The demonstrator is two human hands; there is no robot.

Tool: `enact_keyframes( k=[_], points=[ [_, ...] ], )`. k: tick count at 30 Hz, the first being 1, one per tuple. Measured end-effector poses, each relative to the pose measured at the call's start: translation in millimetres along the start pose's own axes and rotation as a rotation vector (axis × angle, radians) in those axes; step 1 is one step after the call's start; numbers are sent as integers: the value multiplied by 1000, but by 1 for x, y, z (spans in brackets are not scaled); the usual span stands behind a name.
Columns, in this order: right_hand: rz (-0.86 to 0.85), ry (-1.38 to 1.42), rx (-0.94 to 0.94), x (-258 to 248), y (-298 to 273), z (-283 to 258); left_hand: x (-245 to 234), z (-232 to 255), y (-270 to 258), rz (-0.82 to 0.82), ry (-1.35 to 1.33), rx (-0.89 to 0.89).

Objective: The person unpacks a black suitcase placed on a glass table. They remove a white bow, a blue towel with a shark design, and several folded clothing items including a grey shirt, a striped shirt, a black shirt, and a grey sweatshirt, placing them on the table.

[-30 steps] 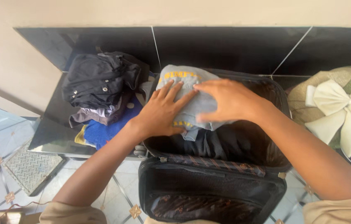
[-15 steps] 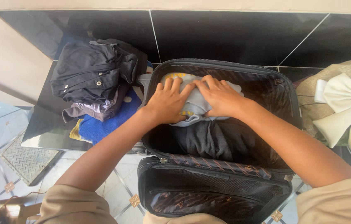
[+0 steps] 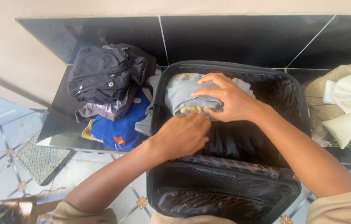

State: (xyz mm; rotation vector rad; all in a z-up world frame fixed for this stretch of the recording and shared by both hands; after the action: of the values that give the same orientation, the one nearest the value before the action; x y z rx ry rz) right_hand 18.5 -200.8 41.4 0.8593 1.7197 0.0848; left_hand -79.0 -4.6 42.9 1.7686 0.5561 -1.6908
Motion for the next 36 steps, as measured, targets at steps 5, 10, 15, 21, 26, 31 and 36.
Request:
enact_keyframes(
  k=[5, 10, 15, 21, 26, 31, 36],
  points=[
    [-12, -182, -66, 21, 9, -4, 19, 8, -5, 108, -194, 38],
    [82, -304, -121, 47, 8, 4, 24, 7, -7, 210, -131, 101],
    [90, -362, -90, 66, 3, 32, 36, -5, -4, 16, -456, 145],
    [240, -438, -190, 66, -6, 32, 29, -8, 3, -114, -507, 109],
    [-90, -79, 67, 33, 10, 25, 21, -7, 13, -93, -508, -34],
    [-91, 84, 63, 6, 5, 23, 40, 6, 14, -65, -244, 48],
    [-144, 89, 171, 22, 9, 13, 49, 0, 33, -337, -330, -64]
  ],
)
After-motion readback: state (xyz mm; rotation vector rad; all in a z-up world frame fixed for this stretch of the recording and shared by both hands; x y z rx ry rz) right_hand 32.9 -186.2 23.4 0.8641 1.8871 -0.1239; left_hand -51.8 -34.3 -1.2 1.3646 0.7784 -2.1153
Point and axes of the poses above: each hand's wrist, its own y-axis towards the middle knuckle, its own x-axis out of the palm, z = x × y, the point moved 1 cm from there along y, towards the middle knuckle, and after that the axes turned 5 degrees about z, right-handed, at the moved point
